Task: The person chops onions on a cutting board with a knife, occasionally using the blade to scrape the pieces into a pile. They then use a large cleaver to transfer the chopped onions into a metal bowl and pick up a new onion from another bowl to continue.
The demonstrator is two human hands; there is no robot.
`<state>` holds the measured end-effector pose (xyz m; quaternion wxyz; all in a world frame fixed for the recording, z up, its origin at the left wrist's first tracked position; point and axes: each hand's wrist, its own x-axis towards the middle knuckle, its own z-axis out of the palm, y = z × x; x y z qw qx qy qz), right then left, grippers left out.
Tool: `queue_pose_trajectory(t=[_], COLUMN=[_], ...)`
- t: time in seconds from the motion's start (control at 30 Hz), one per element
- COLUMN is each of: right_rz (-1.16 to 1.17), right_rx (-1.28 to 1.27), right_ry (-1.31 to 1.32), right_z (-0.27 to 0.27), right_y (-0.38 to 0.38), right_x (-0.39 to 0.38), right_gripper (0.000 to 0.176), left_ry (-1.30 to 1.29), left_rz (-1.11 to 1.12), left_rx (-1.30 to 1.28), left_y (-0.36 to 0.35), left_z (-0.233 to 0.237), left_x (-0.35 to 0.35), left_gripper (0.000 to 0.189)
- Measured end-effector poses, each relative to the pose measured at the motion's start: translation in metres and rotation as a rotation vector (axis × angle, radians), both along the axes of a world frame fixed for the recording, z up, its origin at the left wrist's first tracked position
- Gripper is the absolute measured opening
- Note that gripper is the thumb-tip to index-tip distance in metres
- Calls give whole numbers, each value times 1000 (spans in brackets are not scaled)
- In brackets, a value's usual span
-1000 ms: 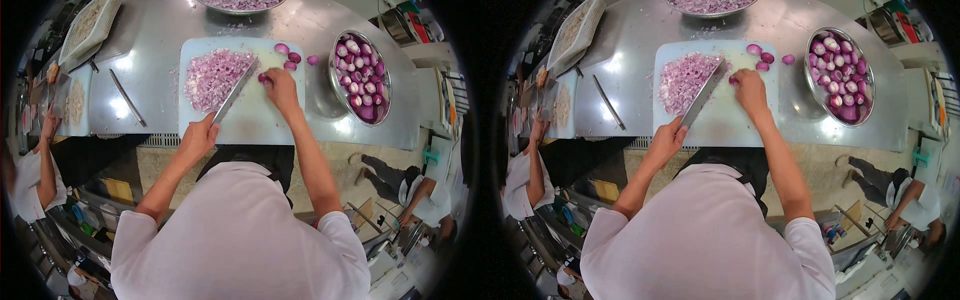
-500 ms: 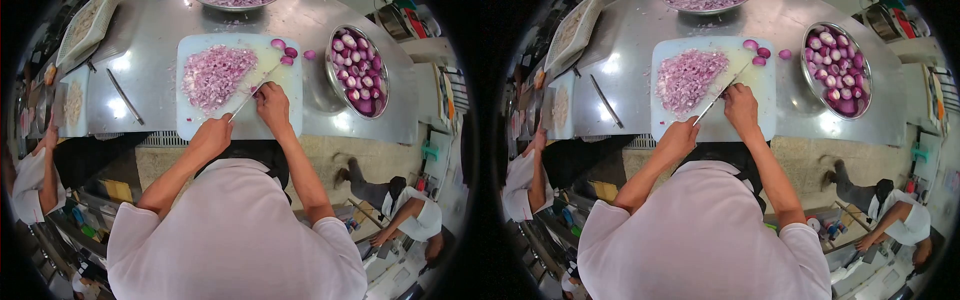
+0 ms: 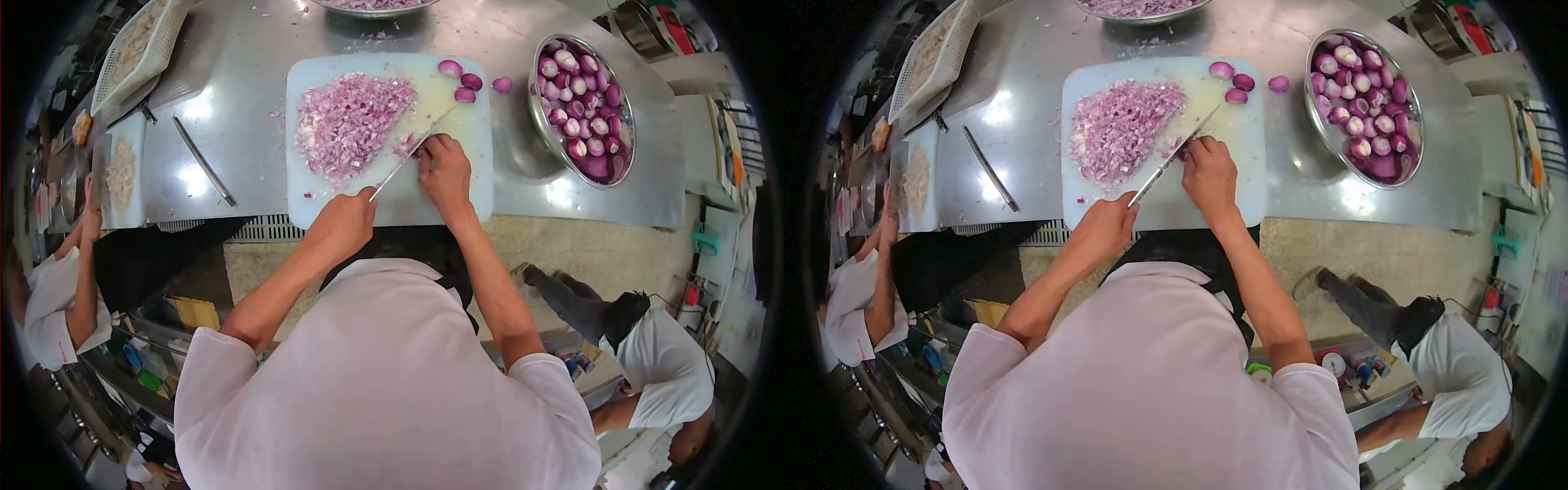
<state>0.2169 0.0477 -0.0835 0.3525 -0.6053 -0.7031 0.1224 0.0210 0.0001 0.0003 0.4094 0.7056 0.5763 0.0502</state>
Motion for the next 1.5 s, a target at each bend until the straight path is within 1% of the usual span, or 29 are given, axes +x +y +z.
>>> queue_pose_trajectory(t=[0.07, 0.17, 0.27, 0.37, 0.4, 0.47, 0.57, 0.67, 0.77, 0.87, 0.9, 0.97, 1.07, 1.17, 1.27, 1.37, 1.47, 1.5], right_rz=[1, -2, -12, -17, -19, -28, -27, -42, -46, -51, -49, -50, -61, -51, -59, -72, -70, -70], right_rx=[7, 25, 21, 41, 40, 43, 42, 27, 55, 28, 48, 67, 32, 37, 41, 40, 47, 27], right_ry=[17, -2, 1, 29, 30, 27, 57, 72, 96, 101, 103, 98, 111, 122, 134, 139, 120, 137], right_z=[-3, -5, -4, -7, -7, -8, -8, -9, -11, -11, -13, -13, -11, -13, -13, -15, -16, -16], right_y=[-1, -5, -8, -6, -6, -3, -6, -8, -12, -10, -11, -11, -12, -13, -16, -16, -20, -20], right_x=[0, -1, 1, -1, -1, 0, 0, -2, 0, -2, -2, 1, -2, -2, 0, -2, 1, 1], right_gripper=[14, 14, 13, 12, 12, 12, 12, 11, 10, 10, 10, 10, 10, 10, 11, 12, 12, 12], left_ry=[-59, -14, -39, -77, -75, 20, -56, -7, -23, -31, -31, 14, -58, 16, -48, 0, 6, 7], left_rz=[6, -34, -15, 15, 17, -51, -23, -41, -46, -47, -46, -73, -50, -79, -43, -76, -90, -89], left_rx=[68, 53, 47, 82, 82, 12, 53, 12, 54, 115, 115, 20, 60, 6, 35, 29, -3, -2], left_y=[-6, 2, -2, -4, -2, 6, -3, 6, 1, -2, -1, 4, -3, 5, -2, 2, 4, 2], left_z=[-1, -22, 4, -21, -16, -2, -5, -19, 4, -38, -29, -3, -11, -14, 0, -31, 3, -3], left_x=[-2, -5, -3, -2, -2, -1, 0, -2, 0, -5, -6, -4, -3, -4, -2, -6, -1, -1], left_gripper=[25, 25, 24, 24, 24, 25, 24, 24, 28, 28, 28, 30, 29, 28, 27, 28, 28, 28])
